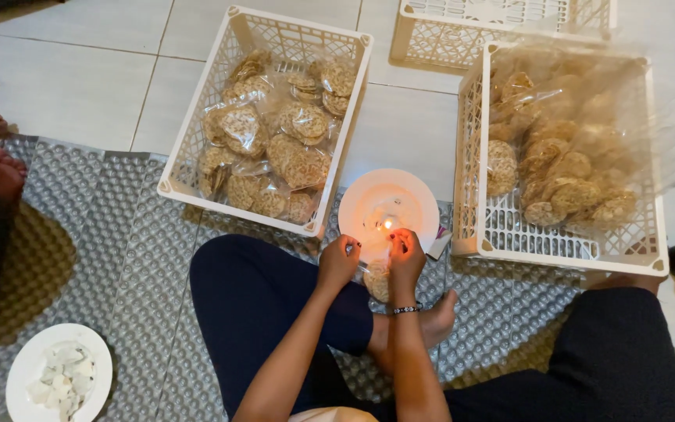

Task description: Sealing plastic bags of food items using a candle flame

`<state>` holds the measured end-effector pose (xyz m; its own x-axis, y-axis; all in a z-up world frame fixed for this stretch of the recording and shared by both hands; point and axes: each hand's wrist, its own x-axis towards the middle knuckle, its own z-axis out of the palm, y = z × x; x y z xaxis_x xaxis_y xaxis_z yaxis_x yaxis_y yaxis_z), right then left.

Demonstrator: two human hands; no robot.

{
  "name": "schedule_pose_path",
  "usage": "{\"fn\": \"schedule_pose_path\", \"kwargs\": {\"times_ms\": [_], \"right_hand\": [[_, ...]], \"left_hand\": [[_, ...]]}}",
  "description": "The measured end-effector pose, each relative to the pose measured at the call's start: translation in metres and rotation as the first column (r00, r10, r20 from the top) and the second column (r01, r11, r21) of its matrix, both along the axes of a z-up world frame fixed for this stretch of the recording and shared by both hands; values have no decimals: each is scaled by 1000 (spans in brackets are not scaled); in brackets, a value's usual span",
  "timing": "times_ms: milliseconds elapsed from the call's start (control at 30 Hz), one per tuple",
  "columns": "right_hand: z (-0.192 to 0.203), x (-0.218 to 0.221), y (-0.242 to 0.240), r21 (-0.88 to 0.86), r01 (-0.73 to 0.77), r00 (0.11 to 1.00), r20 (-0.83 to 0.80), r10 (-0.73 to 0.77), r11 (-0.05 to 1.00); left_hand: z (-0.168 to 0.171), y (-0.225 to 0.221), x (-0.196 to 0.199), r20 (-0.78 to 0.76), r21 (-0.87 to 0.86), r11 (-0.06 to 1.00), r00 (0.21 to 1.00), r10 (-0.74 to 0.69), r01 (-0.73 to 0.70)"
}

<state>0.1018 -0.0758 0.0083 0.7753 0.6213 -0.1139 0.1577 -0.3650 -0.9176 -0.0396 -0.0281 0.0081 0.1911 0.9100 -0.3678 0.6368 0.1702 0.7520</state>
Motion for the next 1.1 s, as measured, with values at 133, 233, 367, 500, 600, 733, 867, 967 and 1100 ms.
{"fn": "schedule_pose_path", "kwargs": {"times_ms": [133,233,367,500,600,733,867,967,1100], "right_hand": [[-9,-8,-15,27,32,998,54,-33,999],[-11,-15,-28,120,89,995,27,-93,989],[-5,-17,-36,297,93,960,227,-164,950],[36,-24,-32,498,81,904,328,-274,864],[83,-36,-31,602,68,914,282,-292,796],[144,-53,-39,754,21,920,242,-307,656],[203,-66,-55,828,-71,937,247,-248,556],[249,-75,-72,777,-155,930,324,-176,610],[261,-77,-86,778,-81,911,312,-271,623]], "left_hand": [[20,-21,-5,11,29,999,1000,-16,16],[37,-36,-6,-19,108,992,998,-59,61],[77,-54,-11,4,264,962,997,-73,69],[138,-71,-23,7,480,873,995,-100,84],[171,-79,-35,122,721,693,985,-123,-3],[234,-90,-53,145,815,578,982,-123,-48],[301,-102,-68,206,784,620,940,-270,6],[338,-112,-72,213,779,625,915,-343,53],[361,-121,-67,163,825,559,910,-381,86]]}}
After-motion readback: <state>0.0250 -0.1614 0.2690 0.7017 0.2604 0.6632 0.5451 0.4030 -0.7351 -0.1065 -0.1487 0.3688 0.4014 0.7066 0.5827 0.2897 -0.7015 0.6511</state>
